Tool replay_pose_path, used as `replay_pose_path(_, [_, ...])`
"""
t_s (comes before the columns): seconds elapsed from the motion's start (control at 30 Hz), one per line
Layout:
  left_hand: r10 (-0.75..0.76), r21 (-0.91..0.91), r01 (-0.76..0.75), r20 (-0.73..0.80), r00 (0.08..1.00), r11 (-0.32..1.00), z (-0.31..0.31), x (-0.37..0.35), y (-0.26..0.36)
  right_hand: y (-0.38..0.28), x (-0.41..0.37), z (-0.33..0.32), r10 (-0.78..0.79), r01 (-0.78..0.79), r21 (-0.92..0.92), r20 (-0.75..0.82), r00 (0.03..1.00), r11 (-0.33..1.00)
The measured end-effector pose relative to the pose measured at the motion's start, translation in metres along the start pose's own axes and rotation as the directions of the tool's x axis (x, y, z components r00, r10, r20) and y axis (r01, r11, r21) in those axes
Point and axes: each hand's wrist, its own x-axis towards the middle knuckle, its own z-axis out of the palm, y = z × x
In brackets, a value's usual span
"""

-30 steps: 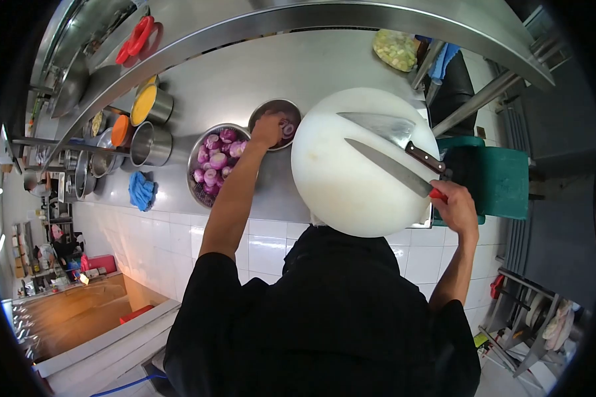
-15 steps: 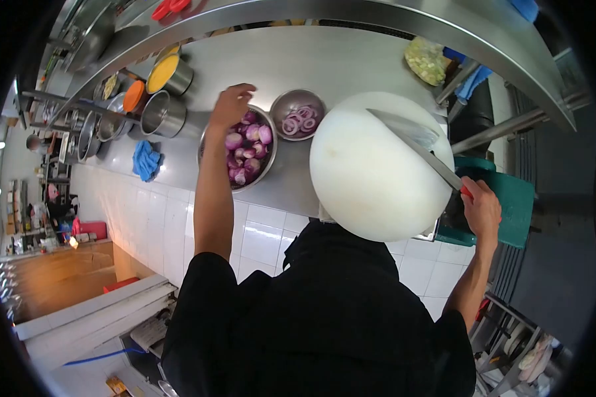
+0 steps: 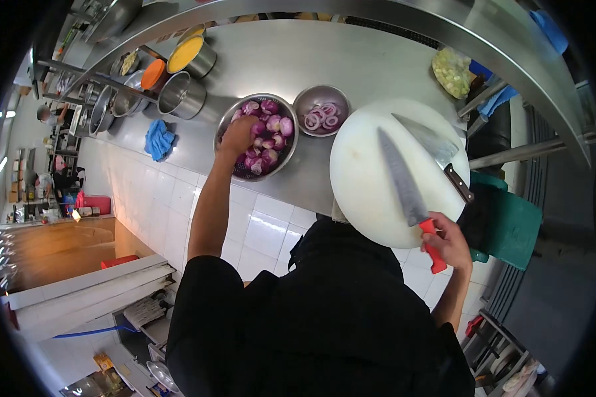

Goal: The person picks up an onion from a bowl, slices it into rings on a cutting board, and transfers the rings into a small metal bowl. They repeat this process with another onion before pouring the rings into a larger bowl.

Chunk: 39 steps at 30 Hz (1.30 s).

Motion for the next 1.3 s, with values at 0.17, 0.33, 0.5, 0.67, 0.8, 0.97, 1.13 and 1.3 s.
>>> replay_pose_path(0.17, [-0.373,-0.798,0.499,0.372,0.85,0.34,-0.029,0.003,0.012,-0.005,-0.008,0.005,0.087,-0.086,-0.04,0.046,0.995,0.996])
replay_pose_path(0.33, [-0.246,-0.93,0.339,0.299,0.922,0.14,-0.05,0.001,0.095,0.011,-0.012,0.001,0.062,-0.062,0.01,0.016,0.998,0.998])
replay_pose_path(0.5, [0.159,-0.873,0.106,0.204,0.966,0.476,-0.056,0.024,0.199,0.011,-0.001,0.006,-0.025,0.023,-0.082,-0.026,0.999,0.996])
replay_pose_path(0.67, [0.512,-0.495,-0.408,0.09,0.854,0.767,-0.013,0.03,0.26,-0.014,0.011,0.023,-0.097,0.074,-0.383,-0.041,0.994,0.921])
replay_pose_path(0.8, [0.45,-0.613,-0.362,-0.012,0.893,0.702,-0.003,0.016,0.279,-0.021,0.012,0.046,-0.204,0.108,-0.59,-0.098,0.974,0.8])
replay_pose_path(0.97, [0.322,-0.674,-0.355,-0.18,0.93,0.648,0.024,0.003,0.276,-0.027,0.01,0.068,-0.172,0.074,-0.622,-0.099,0.98,0.779])
replay_pose_path(1.13, [0.288,-0.5,-0.467,-0.395,0.872,0.729,0.032,-0.016,0.276,-0.034,0.009,0.09,-0.169,0.069,-0.699,-0.075,0.983,0.712])
replay_pose_path(1.3, [0.333,-0.425,-0.558,-0.495,0.803,0.713,0.039,-0.019,0.272,-0.037,0.005,0.081,-0.222,0.122,-0.669,-0.066,0.973,0.733])
